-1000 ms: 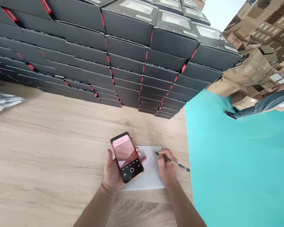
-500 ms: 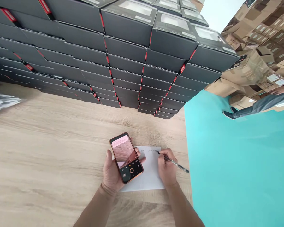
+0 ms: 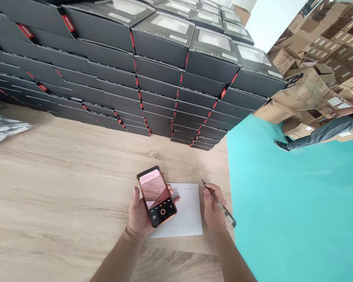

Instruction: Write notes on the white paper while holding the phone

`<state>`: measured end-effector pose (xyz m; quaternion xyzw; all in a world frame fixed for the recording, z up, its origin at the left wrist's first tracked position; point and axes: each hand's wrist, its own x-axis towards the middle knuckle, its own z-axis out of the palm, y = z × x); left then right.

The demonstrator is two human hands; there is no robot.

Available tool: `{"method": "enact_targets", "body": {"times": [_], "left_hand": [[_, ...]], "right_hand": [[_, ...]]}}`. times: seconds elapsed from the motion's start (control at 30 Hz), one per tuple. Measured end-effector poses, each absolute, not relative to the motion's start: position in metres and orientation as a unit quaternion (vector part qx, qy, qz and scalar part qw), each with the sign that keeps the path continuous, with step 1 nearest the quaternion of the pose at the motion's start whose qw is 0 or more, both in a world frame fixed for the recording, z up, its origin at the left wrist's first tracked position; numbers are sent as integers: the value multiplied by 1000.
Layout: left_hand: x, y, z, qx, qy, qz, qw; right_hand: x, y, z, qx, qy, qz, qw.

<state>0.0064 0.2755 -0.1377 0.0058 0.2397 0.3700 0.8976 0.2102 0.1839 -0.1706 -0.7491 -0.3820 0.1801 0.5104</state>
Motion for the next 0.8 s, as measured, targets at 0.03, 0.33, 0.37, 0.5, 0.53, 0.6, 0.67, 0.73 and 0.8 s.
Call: {"method": "enact_targets", "body": {"times": [0.03,0.33,0.37,0.5,0.53,0.6,0.67,0.73,0.8], "left_hand": [[7,275,-137,5,240,368,898],[-12,282,-65,53,228,394,889],[-19,285,-51,72,234,407,880],[-51,285,-2,117,286,442,842],[-58,281,7,121,305,443,834],[-71,266,22,119,346,435,823],[-80,246,33,102,383,399,827],[-86,223,41,77,405,340,845],[-90,201,47,59,414,273,866]], "right_hand": [[218,180,-171,-751,-432,157,474],[247,145,-165,-712,-602,104,347],[238,140,-156,-719,-571,137,372],[179,122,-106,-691,-391,406,453],[162,118,-93,-657,-342,484,465],[125,111,-71,-561,-230,624,493],[91,106,-56,-429,-105,745,500],[62,103,-46,-294,-4,833,468],[40,104,-36,-210,44,872,441]]}}
